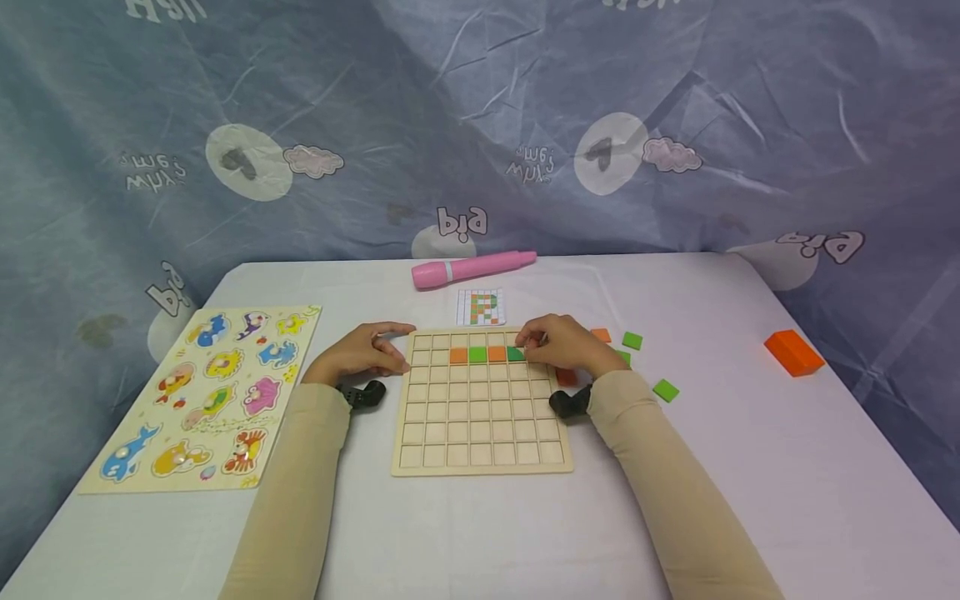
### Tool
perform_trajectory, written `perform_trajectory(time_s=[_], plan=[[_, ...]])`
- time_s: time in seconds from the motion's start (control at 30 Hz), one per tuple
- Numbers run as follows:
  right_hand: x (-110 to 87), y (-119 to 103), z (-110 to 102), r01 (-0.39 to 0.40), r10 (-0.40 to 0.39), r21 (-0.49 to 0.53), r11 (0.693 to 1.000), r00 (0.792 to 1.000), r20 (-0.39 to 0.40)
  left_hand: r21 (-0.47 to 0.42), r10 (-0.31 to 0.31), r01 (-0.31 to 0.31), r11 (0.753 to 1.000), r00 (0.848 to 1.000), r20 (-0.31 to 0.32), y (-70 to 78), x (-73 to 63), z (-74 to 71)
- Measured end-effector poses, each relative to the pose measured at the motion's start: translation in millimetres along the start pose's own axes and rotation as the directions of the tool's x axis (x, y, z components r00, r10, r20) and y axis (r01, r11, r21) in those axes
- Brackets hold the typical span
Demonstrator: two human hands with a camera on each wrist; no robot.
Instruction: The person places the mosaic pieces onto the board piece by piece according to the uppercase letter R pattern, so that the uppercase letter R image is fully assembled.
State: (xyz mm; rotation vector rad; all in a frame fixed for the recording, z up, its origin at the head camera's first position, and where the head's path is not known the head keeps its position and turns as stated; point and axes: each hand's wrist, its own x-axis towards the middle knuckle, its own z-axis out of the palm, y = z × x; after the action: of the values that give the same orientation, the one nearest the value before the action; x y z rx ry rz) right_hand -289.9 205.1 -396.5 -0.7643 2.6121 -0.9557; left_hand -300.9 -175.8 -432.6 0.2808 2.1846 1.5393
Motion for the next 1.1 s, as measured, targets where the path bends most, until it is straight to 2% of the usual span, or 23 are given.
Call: perform_trajectory(time_s=[0.13, 0.27, 0.47, 0.6, 0.7, 0.9, 1.1], plan=[[-8.3, 3, -3, -0.012, 0.012, 0.027, 1.000, 1.000, -0.027, 0.000, 0.003, -0.003, 1.000, 1.000, 0.002, 0.0, 0.3, 0.2], [-21.5, 7, -6, -0.014, 0.020, 0.128, 0.992, 0.999, -0.050, -0.004, 0.001, -0.001, 1.000, 1.000, 0.003, 0.1, 0.3, 0.7], [-49.1, 15, -13, -0.045, 0.063, 0.328, 0.943, 0.997, -0.043, 0.005, -0.003, 0.003, 1.000, 1.000, -0.002, 1.1, -0.7, 0.9], [-68.6, 20, -17, -0.116, 0.133, 0.349, 0.930, 0.991, -0.024, 0.006, 0.004, -0.004, 1.000, 1.000, 0.002, 1.9, -1.1, 0.4], [-81.1, 25, -19, -0.141, 0.159, 0.362, 0.922, 0.987, -0.020, 0.008, 0.004, -0.004, 1.000, 1.000, 0.004, 1.7, -0.5, 0.4], [-99.2, 35, -16, -0.115, 0.139, 0.422, 0.899, 0.990, -0.028, 0.018, 0.007, -0.007, 1.000, 1.000, -0.001, 1.4, -0.2, 0.5], [-106.7, 45, -14, -0.075, 0.105, 0.448, 0.891, 0.994, -0.042, 0.037, 0.013, -0.013, 0.999, 1.000, -0.004, 1.2, -0.4, 0.5]])
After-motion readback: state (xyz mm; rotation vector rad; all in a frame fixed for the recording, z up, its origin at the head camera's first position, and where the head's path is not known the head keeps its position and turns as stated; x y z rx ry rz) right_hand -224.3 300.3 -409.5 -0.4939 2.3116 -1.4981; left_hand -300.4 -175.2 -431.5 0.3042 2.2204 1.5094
